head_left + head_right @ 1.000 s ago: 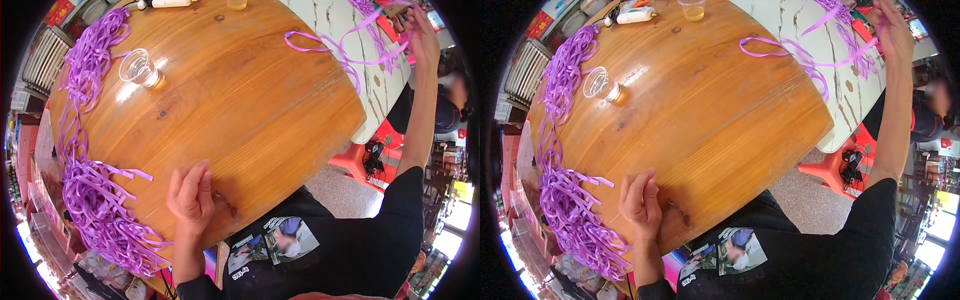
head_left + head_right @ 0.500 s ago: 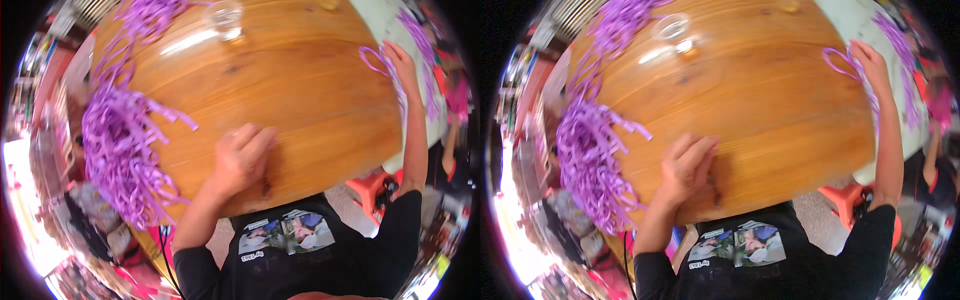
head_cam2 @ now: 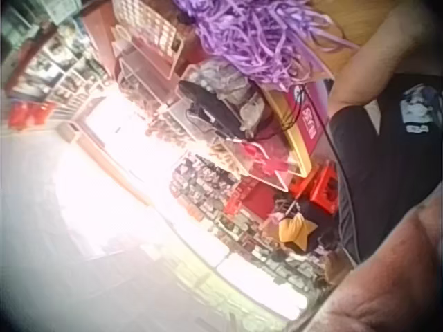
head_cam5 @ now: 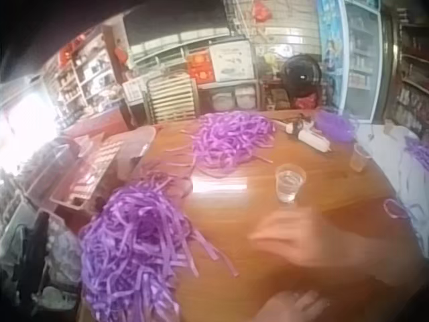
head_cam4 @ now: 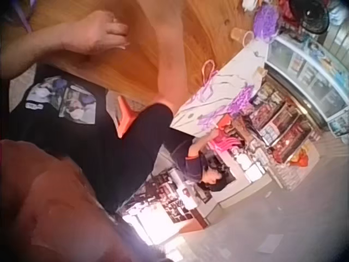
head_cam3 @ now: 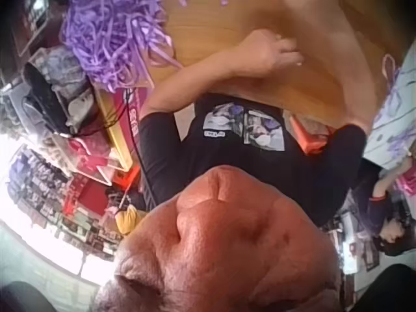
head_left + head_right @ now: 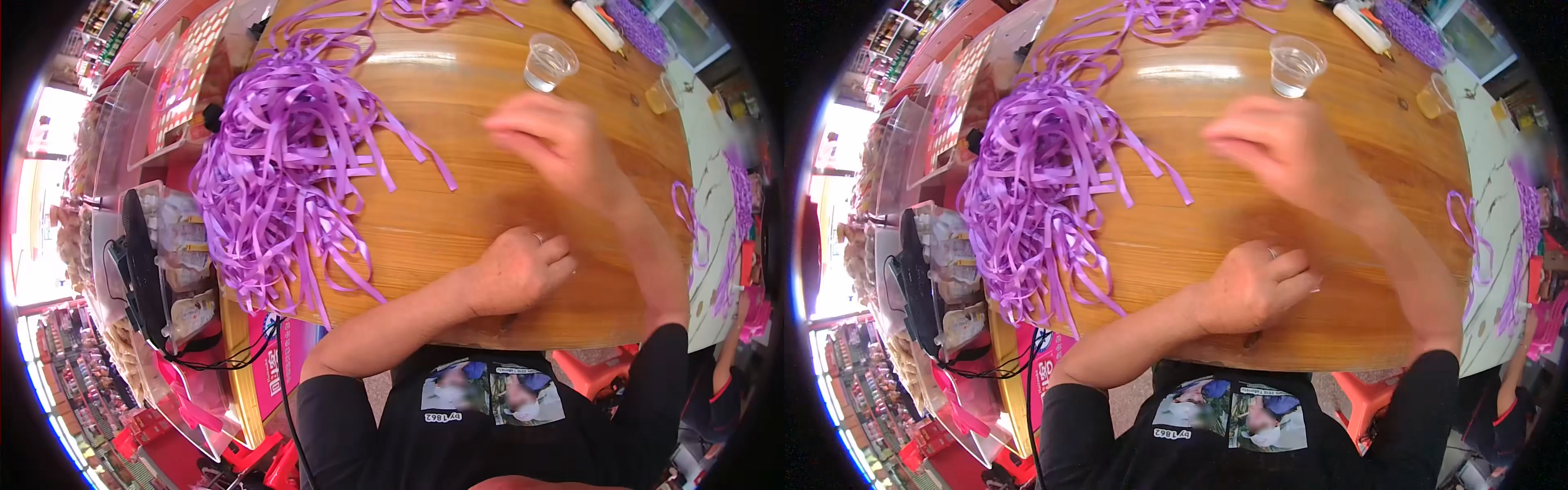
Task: Rolling and coiling lengths of purple plastic ribbon by hand on a wooden table.
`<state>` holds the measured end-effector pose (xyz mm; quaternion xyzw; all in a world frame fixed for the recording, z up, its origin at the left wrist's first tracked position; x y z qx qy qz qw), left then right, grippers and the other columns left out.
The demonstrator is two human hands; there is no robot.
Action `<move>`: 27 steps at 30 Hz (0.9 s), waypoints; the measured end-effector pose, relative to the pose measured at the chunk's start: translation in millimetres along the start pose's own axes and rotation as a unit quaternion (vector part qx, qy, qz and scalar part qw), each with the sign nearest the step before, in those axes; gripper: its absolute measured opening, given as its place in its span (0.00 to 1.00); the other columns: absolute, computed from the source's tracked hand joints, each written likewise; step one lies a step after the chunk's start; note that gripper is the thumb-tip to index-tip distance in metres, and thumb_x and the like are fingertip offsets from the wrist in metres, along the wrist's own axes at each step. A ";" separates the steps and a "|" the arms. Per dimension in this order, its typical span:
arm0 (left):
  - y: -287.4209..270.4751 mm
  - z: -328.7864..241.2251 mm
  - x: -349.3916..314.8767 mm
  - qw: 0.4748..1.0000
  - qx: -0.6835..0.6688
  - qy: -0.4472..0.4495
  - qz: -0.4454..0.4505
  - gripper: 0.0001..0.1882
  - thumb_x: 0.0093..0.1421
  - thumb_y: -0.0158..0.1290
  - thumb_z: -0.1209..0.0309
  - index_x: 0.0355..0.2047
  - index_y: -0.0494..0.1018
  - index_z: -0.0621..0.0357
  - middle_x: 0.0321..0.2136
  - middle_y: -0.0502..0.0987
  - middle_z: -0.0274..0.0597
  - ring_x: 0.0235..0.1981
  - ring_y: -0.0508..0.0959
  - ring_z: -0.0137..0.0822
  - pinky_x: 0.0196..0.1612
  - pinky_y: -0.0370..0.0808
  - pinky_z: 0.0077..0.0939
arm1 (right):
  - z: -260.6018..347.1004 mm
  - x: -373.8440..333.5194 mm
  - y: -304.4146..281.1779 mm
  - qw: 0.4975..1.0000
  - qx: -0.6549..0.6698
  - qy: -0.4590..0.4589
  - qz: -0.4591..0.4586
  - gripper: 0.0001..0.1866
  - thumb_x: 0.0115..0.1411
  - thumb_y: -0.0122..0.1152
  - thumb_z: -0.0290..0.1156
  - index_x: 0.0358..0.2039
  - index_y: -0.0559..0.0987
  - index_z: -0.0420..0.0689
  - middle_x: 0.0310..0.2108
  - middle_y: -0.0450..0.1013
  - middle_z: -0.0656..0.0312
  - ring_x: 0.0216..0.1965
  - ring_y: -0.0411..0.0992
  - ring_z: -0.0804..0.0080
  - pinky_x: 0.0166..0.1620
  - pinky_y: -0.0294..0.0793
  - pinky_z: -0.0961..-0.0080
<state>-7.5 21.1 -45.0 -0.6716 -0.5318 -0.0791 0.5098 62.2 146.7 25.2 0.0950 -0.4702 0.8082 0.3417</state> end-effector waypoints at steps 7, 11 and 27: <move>5.6 3.7 -1.0 0.998 0.025 0.043 -0.028 0.09 0.43 0.50 0.70 0.26 0.70 0.59 0.24 0.69 0.40 0.23 0.74 0.38 0.27 0.73 0.34 | 10.4 143.2 99.9 0.980 -0.035 -0.183 -0.066 0.06 0.50 0.62 0.27 0.30 0.79 0.41 0.29 0.72 0.59 0.32 0.71 0.63 0.35 0.69 0.70; 9.0 -1.1 -3.8 0.999 0.037 0.032 0.020 0.09 0.42 0.49 0.69 0.23 0.71 0.59 0.23 0.70 0.40 0.23 0.74 0.38 0.27 0.73 0.33 | 13.6 158.1 138.0 0.962 -0.211 -0.173 -0.020 0.10 0.47 0.63 0.29 0.32 0.79 0.45 0.38 0.69 0.63 0.44 0.68 0.65 0.47 0.64 0.65; 4.8 6.7 -3.6 1.000 0.003 0.022 -0.010 0.05 0.45 0.49 0.70 0.18 0.66 0.57 0.22 0.67 0.42 0.23 0.73 0.41 0.27 0.72 0.33 | 70.1 173.5 37.9 0.977 0.181 -0.104 0.049 0.10 0.56 0.51 0.24 0.38 0.77 0.38 0.34 0.75 0.52 0.34 0.74 0.60 0.39 0.73 0.69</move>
Point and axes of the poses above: each hand's wrist, its own x-axis towards the middle knuckle, its own y-axis out of the palm, z = x × y, the point moved 1 cm from there along x, towards the middle knuckle
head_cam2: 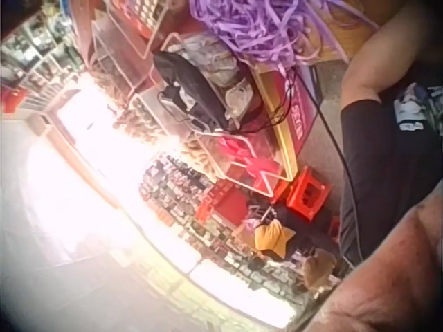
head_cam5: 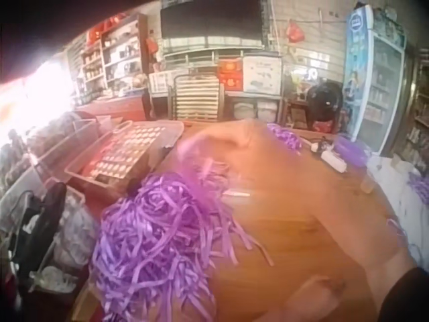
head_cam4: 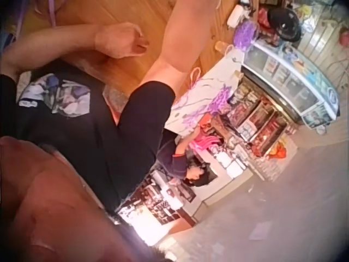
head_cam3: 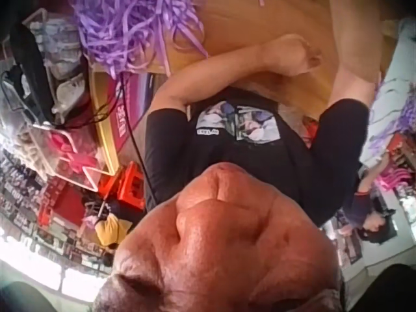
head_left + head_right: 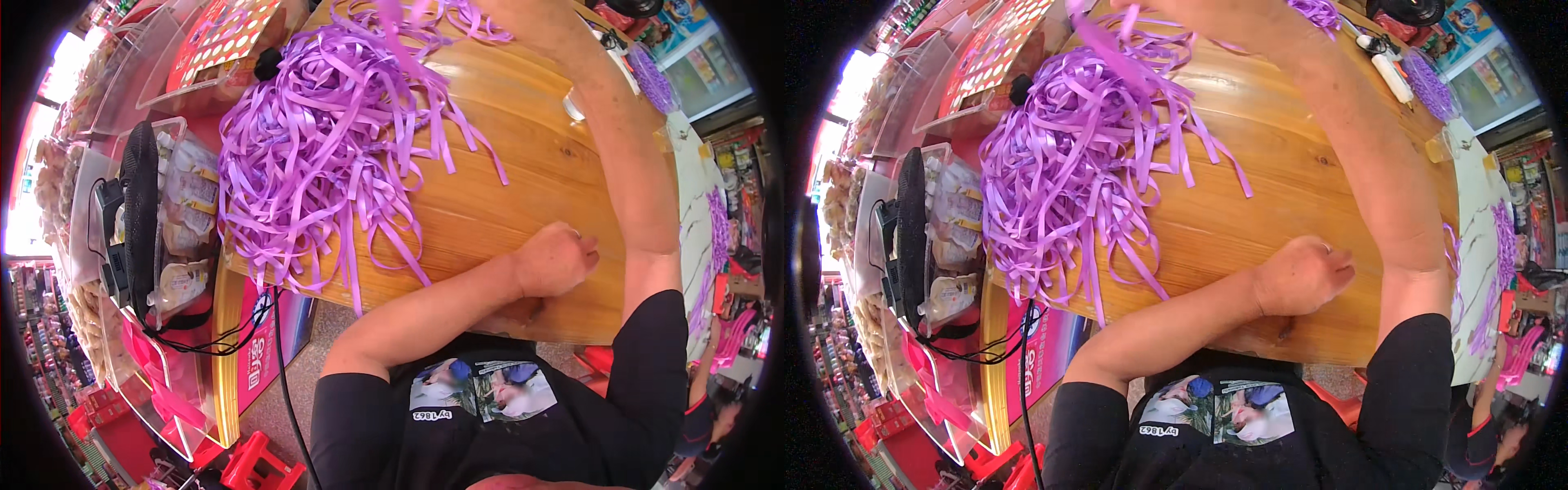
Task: Rolling and coiling lengths of purple plastic ribbon by hand on a wooden table.
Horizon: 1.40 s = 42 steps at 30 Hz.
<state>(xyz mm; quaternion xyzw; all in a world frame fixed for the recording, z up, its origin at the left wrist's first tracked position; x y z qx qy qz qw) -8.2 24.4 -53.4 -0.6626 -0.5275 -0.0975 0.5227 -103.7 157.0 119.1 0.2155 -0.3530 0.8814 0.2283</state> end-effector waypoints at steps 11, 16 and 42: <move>-32.2 -5.6 8.6 0.990 0.013 0.026 -0.138 0.08 0.45 0.53 0.75 0.29 0.71 0.62 0.24 0.68 0.42 0.23 0.72 0.40 0.26 0.71 0.31 | 37.6 -56.0 -37.2 0.986 0.107 0.130 -0.003 0.11 0.61 0.53 0.27 0.43 0.77 0.39 0.36 0.76 0.60 0.37 0.74 0.76 0.42 0.72 0.80; -78.6 -15.0 14.3 0.937 0.114 0.030 -0.330 0.22 0.45 0.61 0.73 0.42 0.70 0.65 0.31 0.70 0.45 0.30 0.70 0.38 0.32 0.66 0.28 | 54.8 -123.3 -59.2 0.958 0.079 0.247 -0.125 0.11 0.60 0.55 0.27 0.42 0.78 0.39 0.32 0.75 0.62 0.33 0.72 0.78 0.38 0.70 0.82; -76.5 16.1 17.1 0.848 -0.379 -0.247 -0.277 0.08 0.65 0.45 0.72 0.34 0.73 0.62 0.14 0.64 0.26 0.14 0.59 0.16 0.16 0.52 0.11 | 57.9 -251.8 -73.3 0.908 0.180 0.368 -0.093 0.12 0.61 0.54 0.33 0.41 0.77 0.39 0.22 0.69 0.70 0.25 0.65 0.86 0.30 0.64 0.87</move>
Point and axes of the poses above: each hand's wrist, its own x-axis towards the middle knuckle, its own y-axis out of the palm, z = x × y, the point moved 1 cm from there along x, towards the middle knuckle
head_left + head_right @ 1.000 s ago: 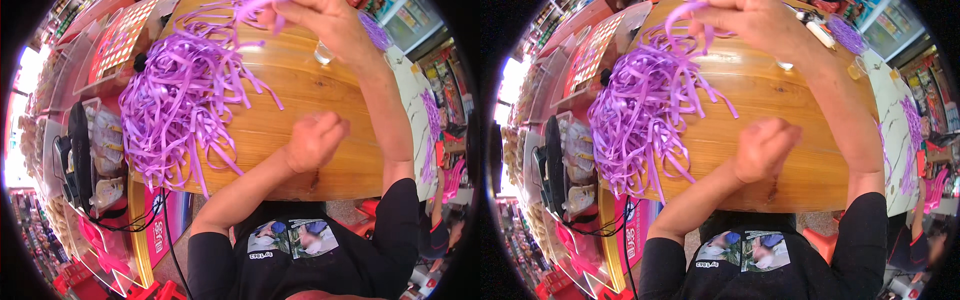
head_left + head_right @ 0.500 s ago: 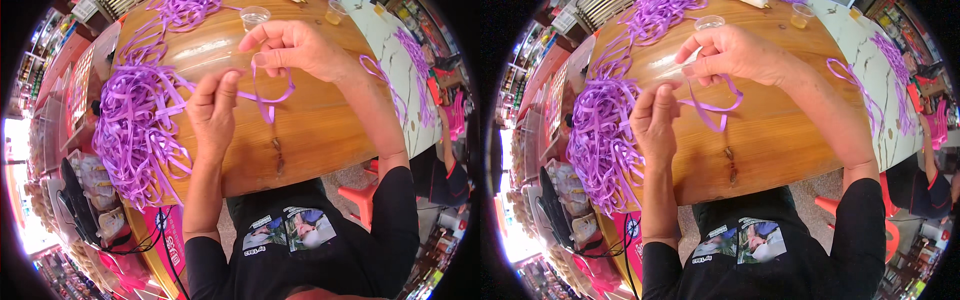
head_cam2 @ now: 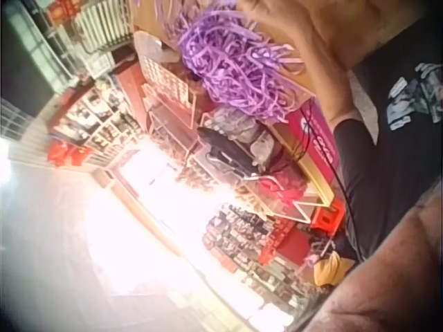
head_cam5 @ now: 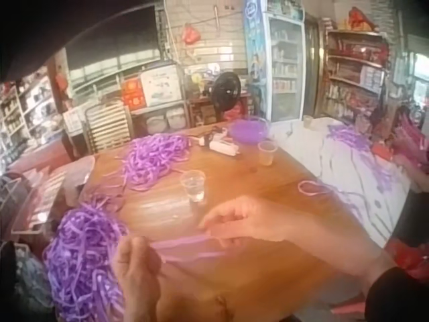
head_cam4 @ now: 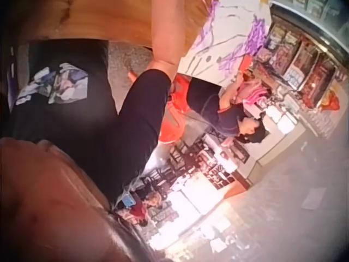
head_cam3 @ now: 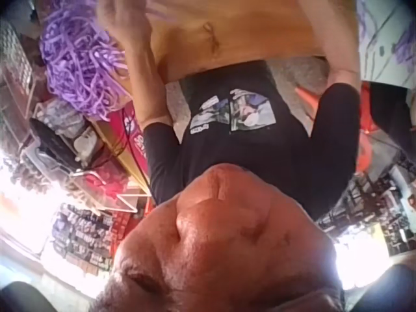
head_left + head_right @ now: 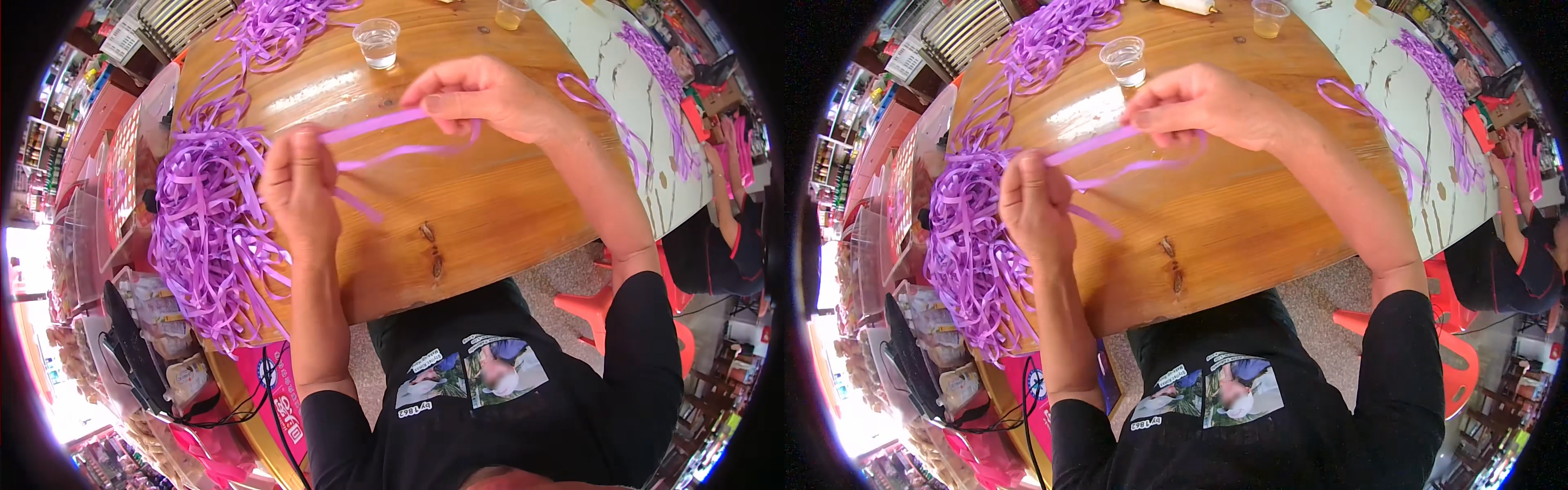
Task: Rolling and coiling lengths of purple plastic ribbon by hand on a wooden table.
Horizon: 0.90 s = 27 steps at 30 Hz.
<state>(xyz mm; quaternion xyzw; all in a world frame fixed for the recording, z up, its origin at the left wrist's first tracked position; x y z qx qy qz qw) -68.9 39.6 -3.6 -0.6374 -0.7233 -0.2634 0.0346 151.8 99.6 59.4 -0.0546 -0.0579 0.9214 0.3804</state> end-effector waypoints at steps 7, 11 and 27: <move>-21.5 -5.6 14.9 0.942 0.322 0.012 -0.100 0.05 0.61 0.51 0.73 0.32 0.73 0.63 0.15 0.64 0.30 0.17 0.63 0.21 0.18 0.57 0.18 | -33.7 -23.9 -30.0 0.993 0.026 -0.043 -0.111 0.11 0.62 0.54 0.32 0.38 0.79 0.39 0.21 0.69 0.69 0.25 0.64 0.85 0.29 0.62 0.86; -13.8 -8.6 17.0 0.690 0.672 0.245 -0.110 0.17 0.56 0.55 0.76 0.46 0.70 0.63 0.32 0.72 0.49 0.36 0.73 0.39 0.36 0.69 0.34 | -38.2 -16.2 -29.8 0.994 0.001 -0.039 -0.103 0.11 0.62 0.54 0.33 0.38 0.80 0.40 0.21 0.69 0.70 0.24 0.64 0.85 0.28 0.63 0.86; 15.8 21.9 6.3 0.951 0.304 -0.013 0.047 0.04 0.57 0.53 0.79 0.34 0.74 0.63 0.25 0.71 0.30 0.26 0.68 0.21 0.28 0.65 0.13 | -44.9 -33.6 -45.2 0.979 -0.018 -0.032 -0.198 0.10 0.60 0.57 0.32 0.37 0.80 0.41 0.22 0.70 0.71 0.24 0.63 0.87 0.28 0.62 0.89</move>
Point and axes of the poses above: each hand's wrist, its own x-axis towards the middle knuckle, its own y-axis out of the palm, z = x × y, the point moved 1 cm from there along x, towards the middle knuckle
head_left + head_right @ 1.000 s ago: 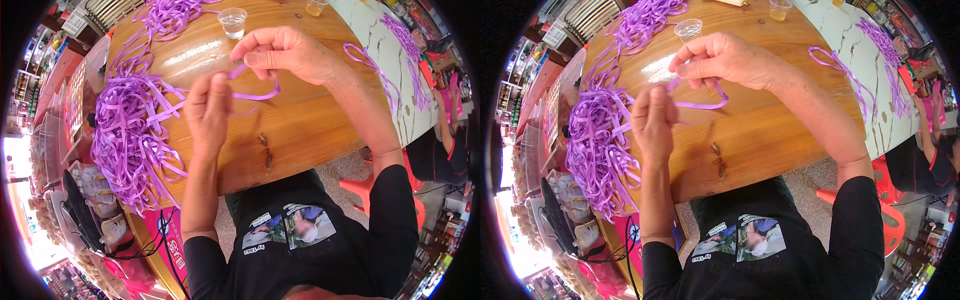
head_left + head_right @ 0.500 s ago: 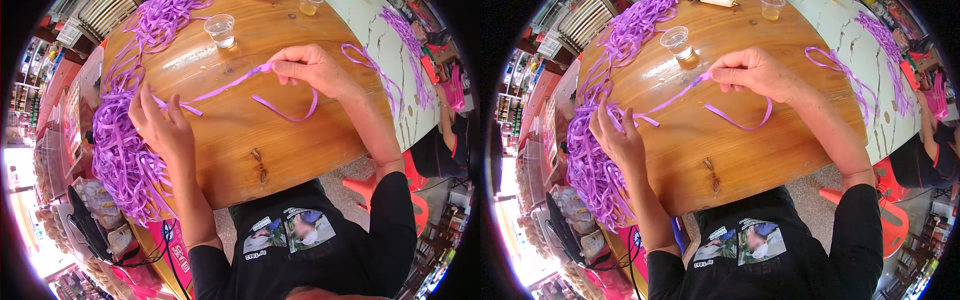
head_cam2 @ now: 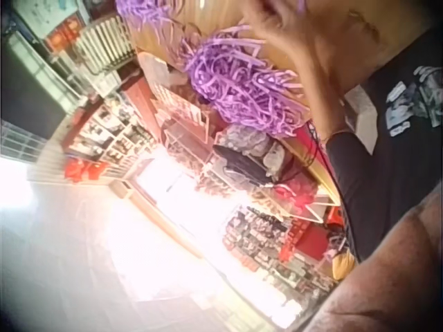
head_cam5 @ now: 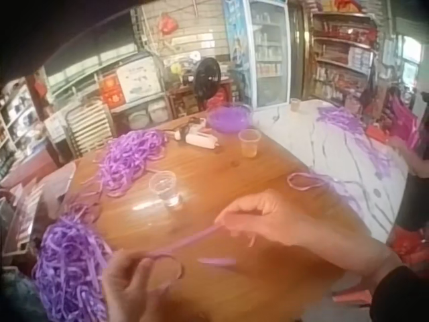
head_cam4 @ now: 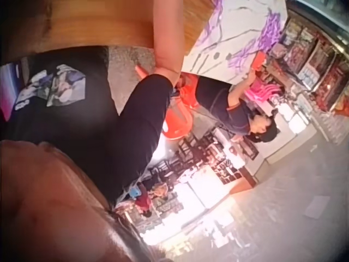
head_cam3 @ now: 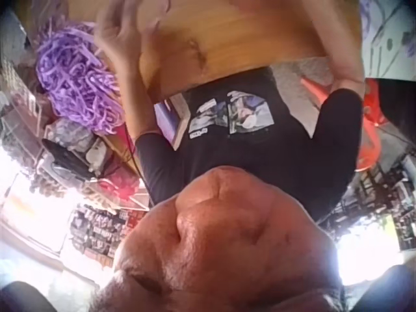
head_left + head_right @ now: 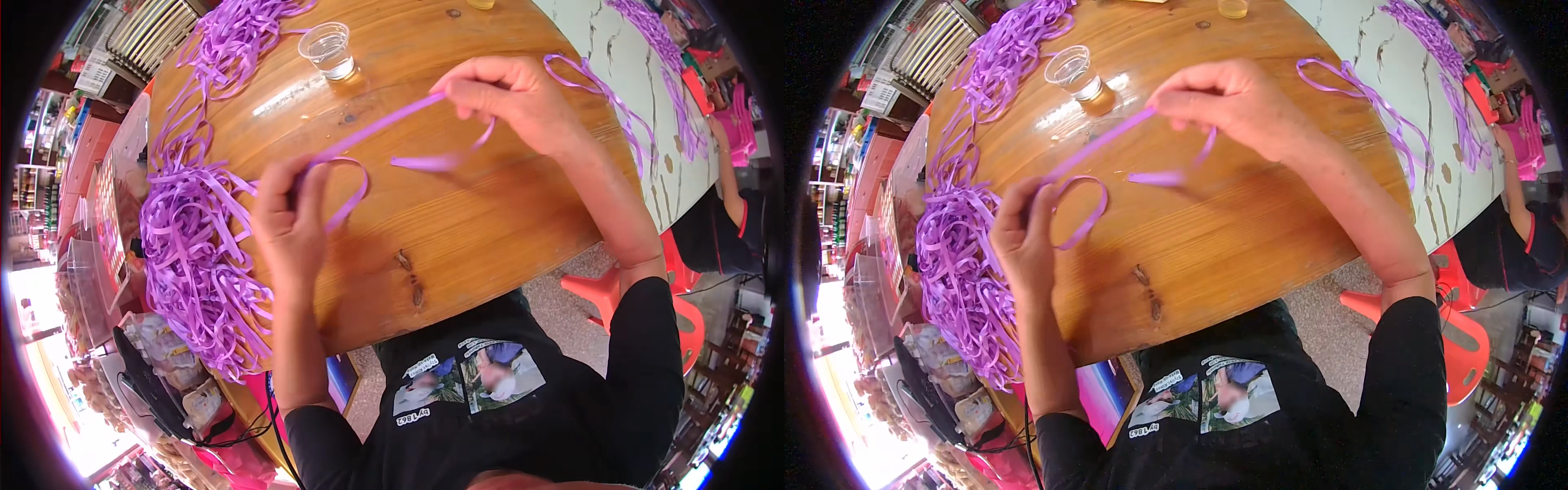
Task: Rolling and coiling lengths of purple plastic ribbon by hand on a wooden table.
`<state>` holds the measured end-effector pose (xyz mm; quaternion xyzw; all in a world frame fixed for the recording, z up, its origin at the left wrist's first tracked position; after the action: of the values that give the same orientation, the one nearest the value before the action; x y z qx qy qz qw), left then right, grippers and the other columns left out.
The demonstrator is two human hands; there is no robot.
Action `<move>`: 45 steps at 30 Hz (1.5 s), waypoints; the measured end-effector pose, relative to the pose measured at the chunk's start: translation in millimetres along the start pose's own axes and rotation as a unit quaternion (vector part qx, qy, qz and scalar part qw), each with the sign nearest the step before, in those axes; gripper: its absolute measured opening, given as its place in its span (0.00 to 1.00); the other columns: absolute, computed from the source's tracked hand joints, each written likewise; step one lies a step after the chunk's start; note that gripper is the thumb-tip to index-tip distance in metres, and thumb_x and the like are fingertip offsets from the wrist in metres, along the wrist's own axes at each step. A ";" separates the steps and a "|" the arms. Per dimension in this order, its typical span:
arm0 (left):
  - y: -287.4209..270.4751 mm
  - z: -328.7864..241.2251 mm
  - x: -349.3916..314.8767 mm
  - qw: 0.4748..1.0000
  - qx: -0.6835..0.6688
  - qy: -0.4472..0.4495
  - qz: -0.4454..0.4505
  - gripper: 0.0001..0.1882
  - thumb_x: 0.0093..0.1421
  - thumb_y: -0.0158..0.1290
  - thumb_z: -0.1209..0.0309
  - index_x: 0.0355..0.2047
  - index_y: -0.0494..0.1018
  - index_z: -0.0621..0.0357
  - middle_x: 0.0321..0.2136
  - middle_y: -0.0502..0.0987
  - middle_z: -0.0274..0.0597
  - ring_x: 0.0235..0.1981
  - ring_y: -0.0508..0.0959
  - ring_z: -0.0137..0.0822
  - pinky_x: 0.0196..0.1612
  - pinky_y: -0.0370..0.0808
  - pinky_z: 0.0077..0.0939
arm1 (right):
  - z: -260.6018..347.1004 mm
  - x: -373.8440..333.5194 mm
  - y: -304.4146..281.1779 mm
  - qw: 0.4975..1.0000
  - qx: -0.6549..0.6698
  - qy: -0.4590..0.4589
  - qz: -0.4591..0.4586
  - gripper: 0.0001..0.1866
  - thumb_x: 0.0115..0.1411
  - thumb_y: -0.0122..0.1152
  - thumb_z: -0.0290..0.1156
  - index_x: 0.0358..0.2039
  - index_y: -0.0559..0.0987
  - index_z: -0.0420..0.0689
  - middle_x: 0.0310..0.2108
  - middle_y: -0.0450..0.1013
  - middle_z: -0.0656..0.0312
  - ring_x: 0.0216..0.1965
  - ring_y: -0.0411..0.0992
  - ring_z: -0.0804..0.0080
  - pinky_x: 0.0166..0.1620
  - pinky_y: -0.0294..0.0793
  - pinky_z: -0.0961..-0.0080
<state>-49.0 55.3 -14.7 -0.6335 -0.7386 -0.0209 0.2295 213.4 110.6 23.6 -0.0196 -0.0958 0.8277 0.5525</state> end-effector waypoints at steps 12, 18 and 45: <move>28.2 -29.5 2.7 0.974 0.172 0.149 0.013 0.18 0.59 0.50 0.76 0.50 0.67 0.64 0.46 0.71 0.46 0.48 0.70 0.40 0.51 0.65 0.29 | -13.5 6.7 24.4 0.986 -0.087 -0.141 0.031 0.08 0.56 0.59 0.22 0.37 0.80 0.40 0.32 0.74 0.66 0.35 0.69 0.82 0.38 0.68 0.85; 65.7 -31.4 4.4 0.967 -0.156 -0.158 0.122 0.10 0.61 0.50 0.74 0.42 0.71 0.66 0.29 0.71 0.35 0.31 0.69 0.24 0.34 0.67 0.15 | -5.6 1.0 30.8 0.985 -0.054 -0.166 -0.017 0.10 0.55 0.60 0.20 0.39 0.78 0.39 0.35 0.75 0.65 0.36 0.70 0.82 0.39 0.69 0.85; 55.0 -17.4 7.8 0.964 -0.155 -0.193 0.099 0.06 0.58 0.55 0.74 0.34 0.76 0.63 0.24 0.71 0.27 0.26 0.65 0.16 0.27 0.61 0.12 | -13.6 -2.2 19.9 0.952 -0.197 -0.234 -0.016 0.13 0.51 0.61 0.19 0.39 0.79 0.40 0.33 0.75 0.59 0.34 0.73 0.69 0.37 0.72 0.79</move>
<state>7.8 67.8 -10.6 -0.7235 -0.6901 0.0100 -0.0176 198.0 103.0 6.6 0.0684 -0.3837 0.7647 0.5132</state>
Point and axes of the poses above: each hand's wrist, its own x-axis towards the middle knuckle, its own y-axis out of the palm, z = x × y, the point moved 1 cm from there along x, towards the middle knuckle
